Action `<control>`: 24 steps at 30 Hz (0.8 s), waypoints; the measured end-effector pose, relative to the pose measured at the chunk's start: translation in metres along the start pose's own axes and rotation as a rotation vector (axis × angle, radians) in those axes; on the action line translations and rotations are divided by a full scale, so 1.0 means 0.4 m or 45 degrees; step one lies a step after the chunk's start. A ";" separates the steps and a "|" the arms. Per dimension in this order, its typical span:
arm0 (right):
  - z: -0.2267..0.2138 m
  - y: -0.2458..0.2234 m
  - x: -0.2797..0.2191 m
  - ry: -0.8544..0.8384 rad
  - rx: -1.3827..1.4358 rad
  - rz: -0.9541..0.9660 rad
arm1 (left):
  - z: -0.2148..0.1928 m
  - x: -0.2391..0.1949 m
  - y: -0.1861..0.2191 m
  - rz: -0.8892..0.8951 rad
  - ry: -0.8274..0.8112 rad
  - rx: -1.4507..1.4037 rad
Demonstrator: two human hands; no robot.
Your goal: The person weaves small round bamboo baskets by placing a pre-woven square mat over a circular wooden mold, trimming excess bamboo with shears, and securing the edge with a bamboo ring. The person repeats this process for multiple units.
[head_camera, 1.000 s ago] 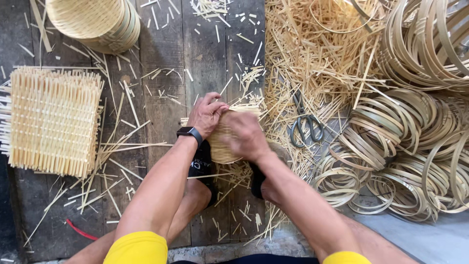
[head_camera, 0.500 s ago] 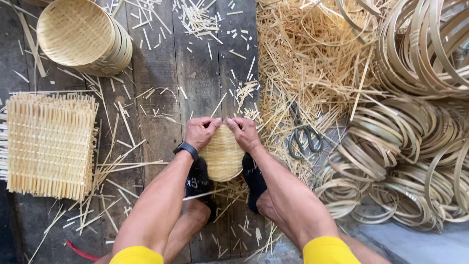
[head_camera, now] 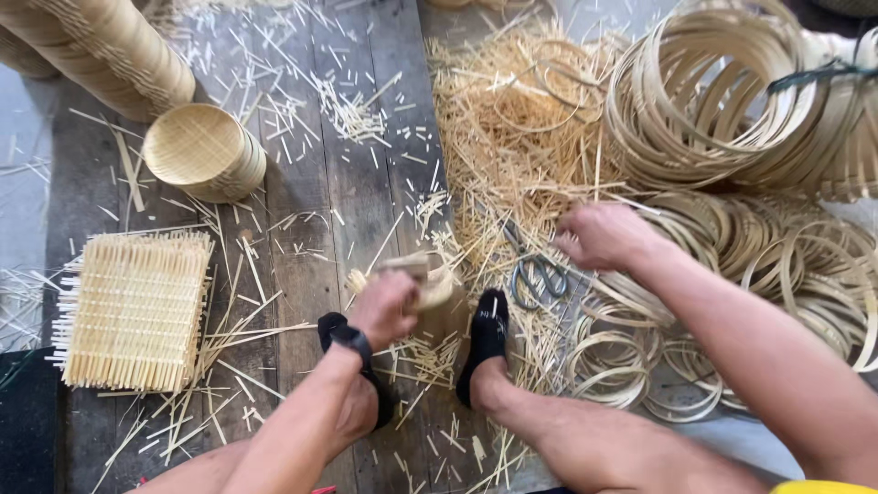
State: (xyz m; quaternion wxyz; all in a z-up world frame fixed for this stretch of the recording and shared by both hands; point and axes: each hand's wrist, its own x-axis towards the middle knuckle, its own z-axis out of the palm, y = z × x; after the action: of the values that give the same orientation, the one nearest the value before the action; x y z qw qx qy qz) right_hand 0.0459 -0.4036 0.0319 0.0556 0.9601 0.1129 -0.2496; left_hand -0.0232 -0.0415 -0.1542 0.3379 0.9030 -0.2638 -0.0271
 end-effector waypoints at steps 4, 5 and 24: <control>0.218 0.040 0.005 -0.235 0.419 0.224 | 0.047 -0.143 0.027 0.304 -0.027 0.347; 0.299 0.046 0.033 -0.286 0.503 0.294 | 0.051 -0.170 0.024 0.336 -0.039 0.395; 0.790 0.080 0.251 -0.301 1.844 0.729 | 0.104 0.011 0.038 -0.427 0.381 0.239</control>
State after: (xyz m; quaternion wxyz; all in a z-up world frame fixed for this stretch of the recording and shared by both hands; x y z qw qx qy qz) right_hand -0.0085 -0.4674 -0.2905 -0.5102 0.7161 -0.3363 -0.3373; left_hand -0.0358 -0.0782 -0.1763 0.2785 0.9556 -0.0588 0.0758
